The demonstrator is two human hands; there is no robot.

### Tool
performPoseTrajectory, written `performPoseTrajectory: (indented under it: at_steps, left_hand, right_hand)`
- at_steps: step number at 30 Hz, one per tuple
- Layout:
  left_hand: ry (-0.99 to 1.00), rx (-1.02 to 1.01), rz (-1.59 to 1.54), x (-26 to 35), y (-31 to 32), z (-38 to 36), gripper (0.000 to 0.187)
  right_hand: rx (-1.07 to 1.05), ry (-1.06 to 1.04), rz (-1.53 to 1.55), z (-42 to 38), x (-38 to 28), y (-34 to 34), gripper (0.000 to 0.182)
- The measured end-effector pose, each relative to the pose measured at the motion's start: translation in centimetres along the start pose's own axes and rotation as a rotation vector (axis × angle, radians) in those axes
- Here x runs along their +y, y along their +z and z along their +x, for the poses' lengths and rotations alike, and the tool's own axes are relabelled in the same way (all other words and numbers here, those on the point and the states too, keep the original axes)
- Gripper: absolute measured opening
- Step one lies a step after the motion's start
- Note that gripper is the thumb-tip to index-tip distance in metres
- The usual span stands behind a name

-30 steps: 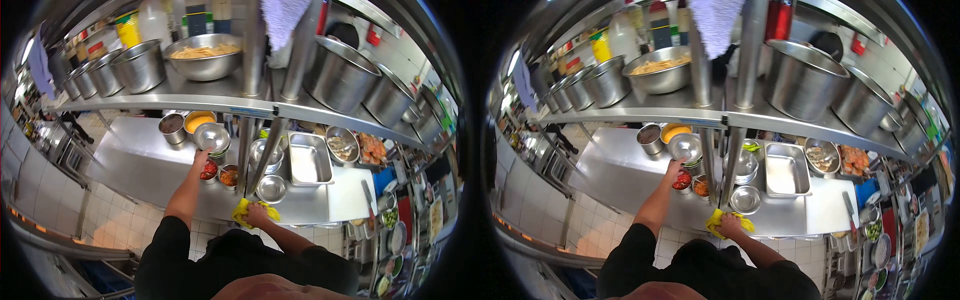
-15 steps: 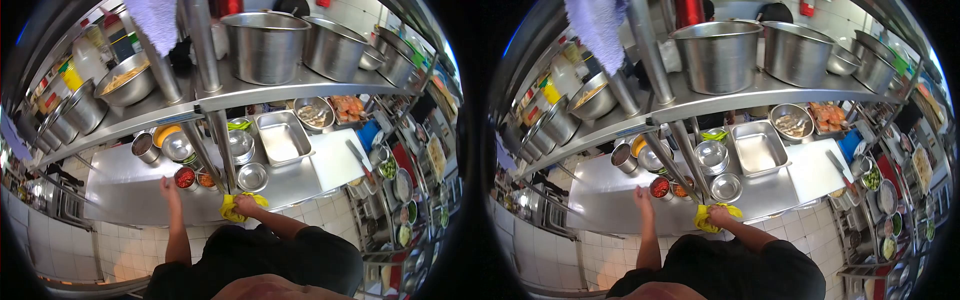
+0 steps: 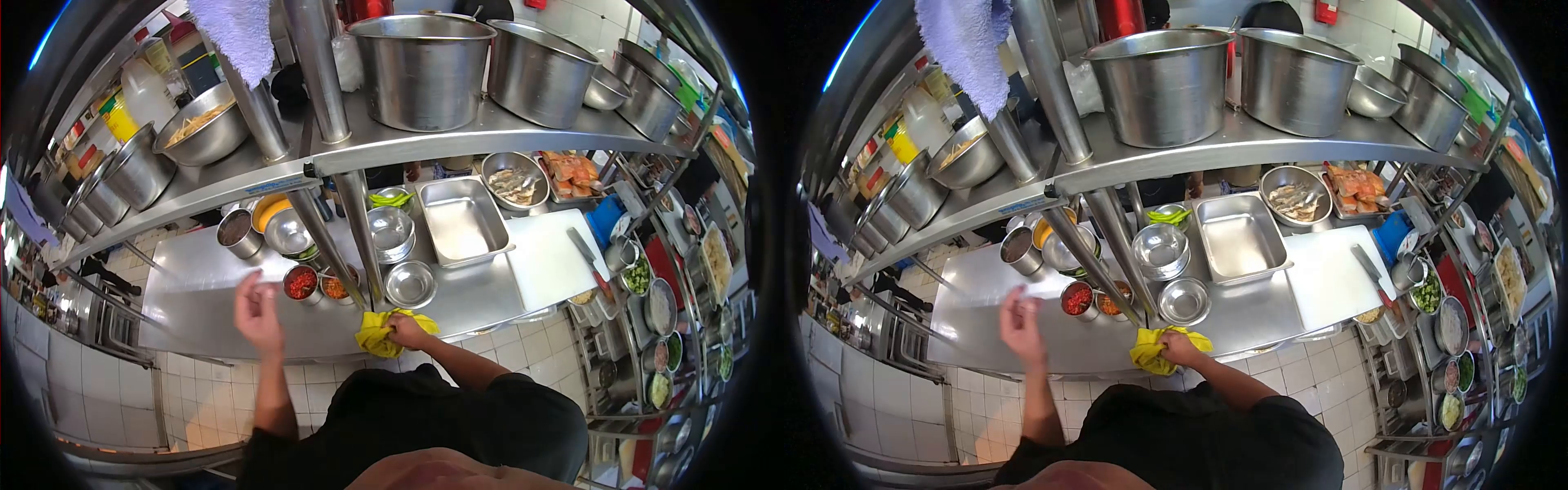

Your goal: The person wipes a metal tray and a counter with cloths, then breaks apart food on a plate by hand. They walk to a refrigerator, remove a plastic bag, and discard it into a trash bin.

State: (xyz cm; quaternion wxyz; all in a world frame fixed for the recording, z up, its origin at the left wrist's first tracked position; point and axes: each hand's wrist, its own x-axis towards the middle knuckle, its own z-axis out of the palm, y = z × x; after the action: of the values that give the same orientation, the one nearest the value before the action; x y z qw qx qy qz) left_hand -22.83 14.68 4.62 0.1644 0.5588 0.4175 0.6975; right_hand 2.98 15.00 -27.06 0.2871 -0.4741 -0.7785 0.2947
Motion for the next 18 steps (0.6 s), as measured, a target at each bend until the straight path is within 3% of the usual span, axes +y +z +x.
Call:
performPoseTrajectory:
  at_steps: [3, 4, 8, 10, 13, 15, 18]
  left_hand:
    - [0.464, -0.09, 0.153, 5.1, -2.4, 6.9, 0.031]
    - [0.612, -0.036, 0.22, 9.2, -1.5, 9.3, 0.03]
    - [0.618, -0.025, 0.255, 17.2, 1.5, 19.4, 0.024]
    - [0.468, -0.182, 0.278, 19.4, 4.2, 24.2, 0.027]
    - [0.315, -0.523, 0.429, 14.3, 6.0, 36.0, 0.034]
    - [0.362, -0.735, 0.503, 12.8, 6.9, 38.2, 0.037]
    - [0.482, -1.204, 0.505, 16.1, 10.9, 34.0, 0.041]
  right_hand:
    - [0.009, 0.038, 0.039, -0.3, 0.6, 0.2, 0.025]
    - [0.01, 0.044, 0.055, -0.2, 0.4, 0.0, 0.025]
    - [0.009, 0.07, 0.084, -0.4, -0.9, -1.3, 0.026]
    - [-0.003, 0.077, 0.107, -0.2, -0.2, -0.9, 0.026]
    - [0.027, 0.048, 0.098, -0.3, 0.5, -0.3, 0.026]
    - [0.04, 0.05, 0.117, -0.5, 0.2, -0.6, 0.025]
    - [0.098, 0.021, 0.114, -0.7, 0.1, -0.5, 0.026]
